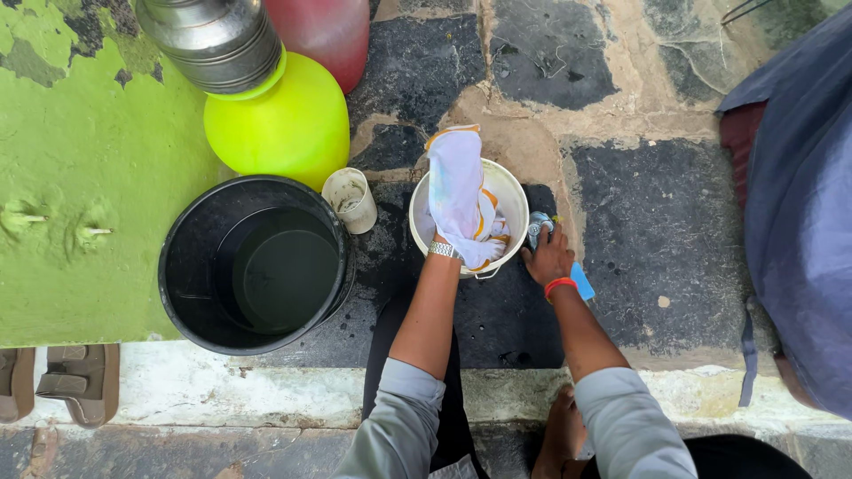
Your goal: The person washes a piece of white cloth in a bucket by hand, scrubbing it with a brush.
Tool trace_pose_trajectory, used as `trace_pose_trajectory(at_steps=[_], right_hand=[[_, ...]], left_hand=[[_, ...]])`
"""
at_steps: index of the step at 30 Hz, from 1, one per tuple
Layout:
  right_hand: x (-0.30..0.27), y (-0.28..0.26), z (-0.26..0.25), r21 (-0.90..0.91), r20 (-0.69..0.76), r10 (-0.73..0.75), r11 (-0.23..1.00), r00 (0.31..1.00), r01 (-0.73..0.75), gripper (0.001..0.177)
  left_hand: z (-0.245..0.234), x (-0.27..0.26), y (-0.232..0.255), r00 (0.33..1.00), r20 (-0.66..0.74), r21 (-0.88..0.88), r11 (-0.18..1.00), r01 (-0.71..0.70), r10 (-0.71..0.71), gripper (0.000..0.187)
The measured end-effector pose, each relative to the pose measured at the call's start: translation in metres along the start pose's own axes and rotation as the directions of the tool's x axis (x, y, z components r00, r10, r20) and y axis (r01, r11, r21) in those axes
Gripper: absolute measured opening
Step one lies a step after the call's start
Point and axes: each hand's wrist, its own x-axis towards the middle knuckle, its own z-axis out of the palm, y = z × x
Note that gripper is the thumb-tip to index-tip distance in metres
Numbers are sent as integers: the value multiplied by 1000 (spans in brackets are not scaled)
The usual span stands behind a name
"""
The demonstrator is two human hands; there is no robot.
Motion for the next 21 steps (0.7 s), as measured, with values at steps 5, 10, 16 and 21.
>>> trace_pose_trajectory(at_steps=[5,10,16,21], right_hand=[[12,-2,14,106,-76,33,994,997,-25,100],[34,3,-6,402,-167,51,915,985,21,93],[18,16,-93,940,72,-6,-333,997,-70,55],[-51,-74,-177,920,-359,-85,137,930,367,53]], left_hand=[[5,3,-1,1000,-8,8,1000,-10,10,61],[6,1,7,1000,-7,17,1000,-22,22,58],[11,-3,11,999,23,-16,1000,-23,23,55],[30,2,8,998,64,-34,999,-13,15,53]])
